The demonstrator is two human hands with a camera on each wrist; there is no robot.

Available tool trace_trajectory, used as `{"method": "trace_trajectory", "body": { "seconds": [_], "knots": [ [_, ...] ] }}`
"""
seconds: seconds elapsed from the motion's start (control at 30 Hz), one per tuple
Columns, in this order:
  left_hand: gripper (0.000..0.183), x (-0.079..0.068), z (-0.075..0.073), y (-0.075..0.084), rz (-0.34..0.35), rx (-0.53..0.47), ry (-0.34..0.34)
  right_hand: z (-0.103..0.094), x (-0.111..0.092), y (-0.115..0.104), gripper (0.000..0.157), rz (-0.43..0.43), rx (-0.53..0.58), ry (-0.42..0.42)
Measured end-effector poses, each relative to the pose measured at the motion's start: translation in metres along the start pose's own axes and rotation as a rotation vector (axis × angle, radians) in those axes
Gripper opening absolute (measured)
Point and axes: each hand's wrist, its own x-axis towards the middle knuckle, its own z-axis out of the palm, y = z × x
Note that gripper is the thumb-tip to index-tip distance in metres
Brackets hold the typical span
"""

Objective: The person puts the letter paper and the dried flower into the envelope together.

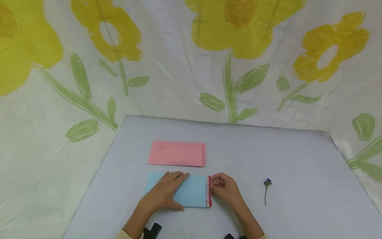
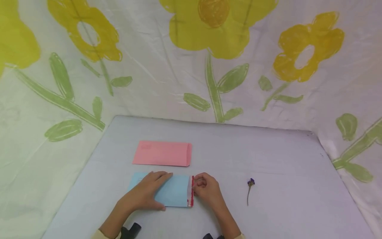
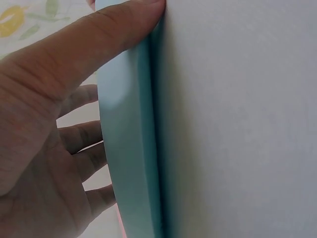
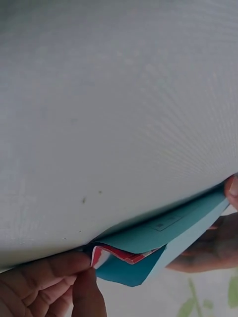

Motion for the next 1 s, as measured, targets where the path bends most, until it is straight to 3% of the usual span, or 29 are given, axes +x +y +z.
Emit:
{"method": "trace_trajectory", "body": {
  "seconds": [0.23,0.47,0.83,1.0],
  "knots": [
    [0.109,-0.001,-0.001,0.000,0.011,-0.017,0.012,0.004,-0.001,-0.003,0.020,-0.024,-0.007,0.005],
    [0.108,-0.002,-0.003,-0.001,0.023,-0.045,0.020,0.008,0.000,-0.002,0.017,-0.057,-0.099,0.003],
    [0.109,-0.003,-0.003,-0.002,0.019,-0.038,0.010,0.014,-0.004,-0.007,0.026,-0.025,-0.037,-0.083],
    [0.109,-0.003,-0.003,-0.001,0.020,-0.040,0.013,0.000,-0.007,-0.003,0.028,-0.010,-0.013,-0.089]
  ]
}}
